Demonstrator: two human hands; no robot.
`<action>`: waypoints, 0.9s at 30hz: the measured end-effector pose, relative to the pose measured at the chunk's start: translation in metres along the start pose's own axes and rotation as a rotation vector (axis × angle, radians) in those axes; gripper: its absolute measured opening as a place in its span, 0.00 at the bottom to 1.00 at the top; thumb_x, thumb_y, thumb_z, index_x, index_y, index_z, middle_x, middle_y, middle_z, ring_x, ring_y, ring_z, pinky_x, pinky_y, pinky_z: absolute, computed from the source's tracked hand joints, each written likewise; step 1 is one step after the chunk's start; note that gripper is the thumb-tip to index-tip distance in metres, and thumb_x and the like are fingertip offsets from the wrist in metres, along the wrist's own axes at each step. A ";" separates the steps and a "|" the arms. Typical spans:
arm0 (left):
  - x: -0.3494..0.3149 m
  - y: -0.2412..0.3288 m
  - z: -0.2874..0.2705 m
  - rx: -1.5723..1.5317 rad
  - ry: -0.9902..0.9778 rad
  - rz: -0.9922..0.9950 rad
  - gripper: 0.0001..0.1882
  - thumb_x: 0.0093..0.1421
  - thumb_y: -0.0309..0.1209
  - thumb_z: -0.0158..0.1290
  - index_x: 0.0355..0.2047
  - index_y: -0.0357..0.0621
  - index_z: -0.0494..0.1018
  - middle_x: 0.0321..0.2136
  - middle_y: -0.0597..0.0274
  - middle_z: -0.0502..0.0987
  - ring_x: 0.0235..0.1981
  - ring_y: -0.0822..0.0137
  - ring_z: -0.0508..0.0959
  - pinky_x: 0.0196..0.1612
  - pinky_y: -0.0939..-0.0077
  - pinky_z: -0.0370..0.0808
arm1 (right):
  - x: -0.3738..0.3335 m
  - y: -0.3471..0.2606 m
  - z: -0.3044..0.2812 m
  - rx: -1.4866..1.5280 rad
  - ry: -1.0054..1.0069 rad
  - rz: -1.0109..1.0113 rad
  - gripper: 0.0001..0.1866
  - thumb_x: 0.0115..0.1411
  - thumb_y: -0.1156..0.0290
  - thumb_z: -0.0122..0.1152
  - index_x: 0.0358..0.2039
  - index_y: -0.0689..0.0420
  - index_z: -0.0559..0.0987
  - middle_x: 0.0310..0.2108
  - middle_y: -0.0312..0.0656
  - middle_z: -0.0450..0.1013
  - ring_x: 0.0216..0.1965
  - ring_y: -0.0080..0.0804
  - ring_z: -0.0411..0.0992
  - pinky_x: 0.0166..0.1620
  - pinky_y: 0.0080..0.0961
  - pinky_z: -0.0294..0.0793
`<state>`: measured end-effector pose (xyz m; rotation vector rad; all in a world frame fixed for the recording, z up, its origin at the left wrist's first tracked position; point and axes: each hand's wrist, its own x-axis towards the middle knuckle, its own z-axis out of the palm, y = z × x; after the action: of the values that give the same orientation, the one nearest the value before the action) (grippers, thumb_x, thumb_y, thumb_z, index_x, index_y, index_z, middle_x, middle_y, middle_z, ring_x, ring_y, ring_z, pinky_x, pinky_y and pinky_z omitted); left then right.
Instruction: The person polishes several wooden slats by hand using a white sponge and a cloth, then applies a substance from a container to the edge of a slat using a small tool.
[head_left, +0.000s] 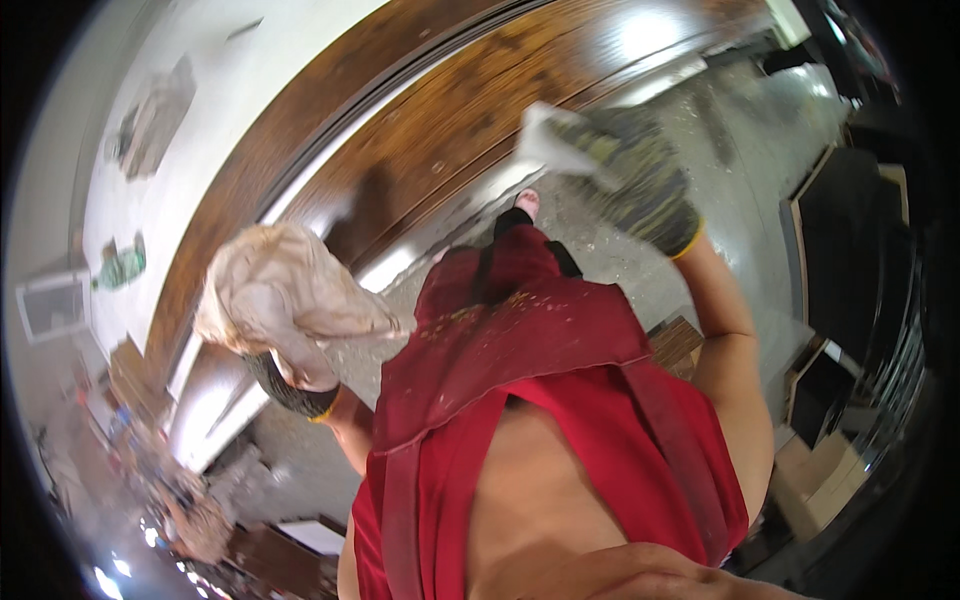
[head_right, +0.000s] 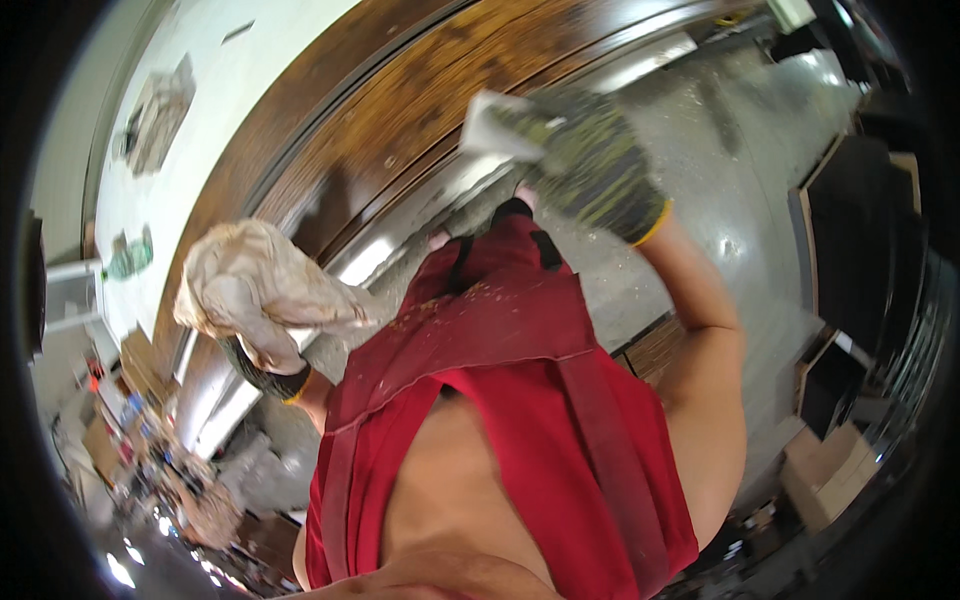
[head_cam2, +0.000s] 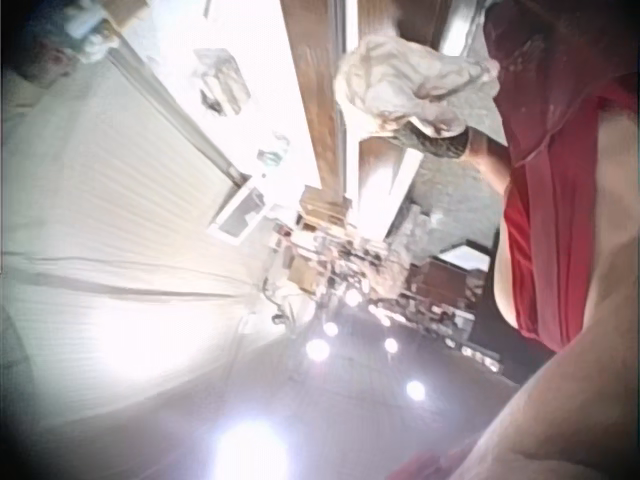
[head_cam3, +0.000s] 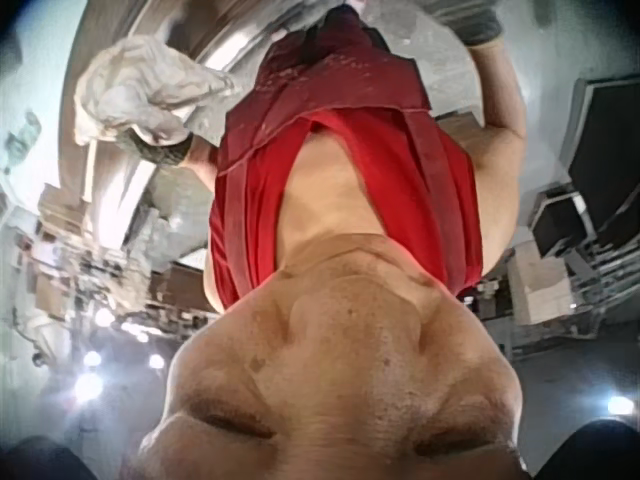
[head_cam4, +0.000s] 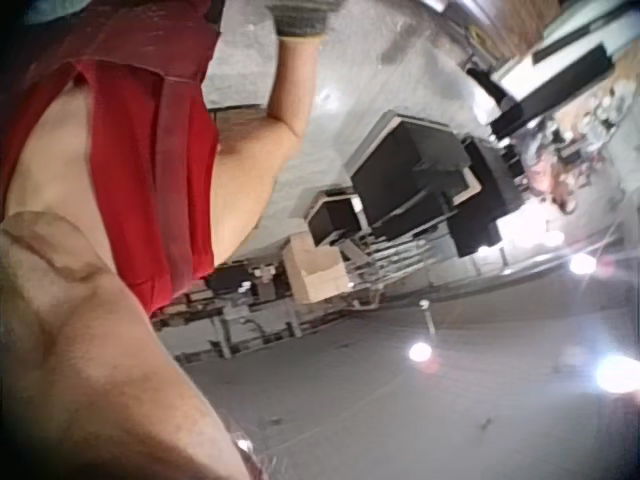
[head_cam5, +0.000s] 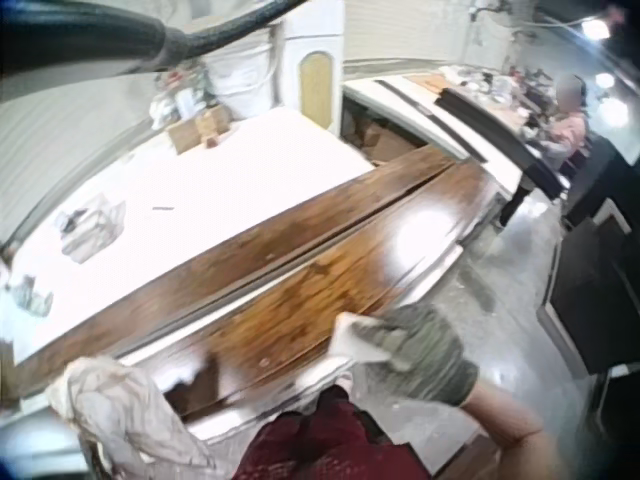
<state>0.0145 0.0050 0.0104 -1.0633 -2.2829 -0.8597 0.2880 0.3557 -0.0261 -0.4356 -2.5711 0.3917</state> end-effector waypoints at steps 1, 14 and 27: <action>-0.001 0.002 0.000 0.032 0.020 -0.015 0.22 0.70 0.37 0.42 0.57 0.32 0.66 0.61 0.41 0.66 0.61 0.46 0.68 0.65 0.52 0.61 | -0.003 0.005 -0.007 -0.099 -0.050 0.044 0.35 0.46 0.56 0.68 0.57 0.45 0.76 0.50 0.42 0.74 0.51 0.44 0.71 0.56 0.44 0.68; -0.033 -0.042 0.013 -0.098 0.190 -0.158 0.29 0.72 0.42 0.40 0.65 0.33 0.59 0.66 0.44 0.61 0.64 0.51 0.65 0.65 0.58 0.62 | 0.051 -0.053 0.060 0.039 -0.179 -0.234 0.24 0.52 0.53 0.65 0.50 0.45 0.79 0.48 0.41 0.73 0.47 0.42 0.71 0.50 0.44 0.68; 0.005 -0.030 0.001 0.276 0.136 -0.097 0.30 0.70 0.42 0.41 0.65 0.31 0.58 0.64 0.46 0.63 0.64 0.54 0.64 0.67 0.62 0.59 | 0.063 -0.007 0.069 -0.100 -0.077 -0.284 0.27 0.53 0.57 0.63 0.56 0.38 0.77 0.50 0.38 0.72 0.52 0.42 0.68 0.53 0.42 0.67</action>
<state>-0.0127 -0.0071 0.0030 -0.7560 -2.2710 -0.6093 0.1989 0.3593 -0.0543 -0.0872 -2.6849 0.1818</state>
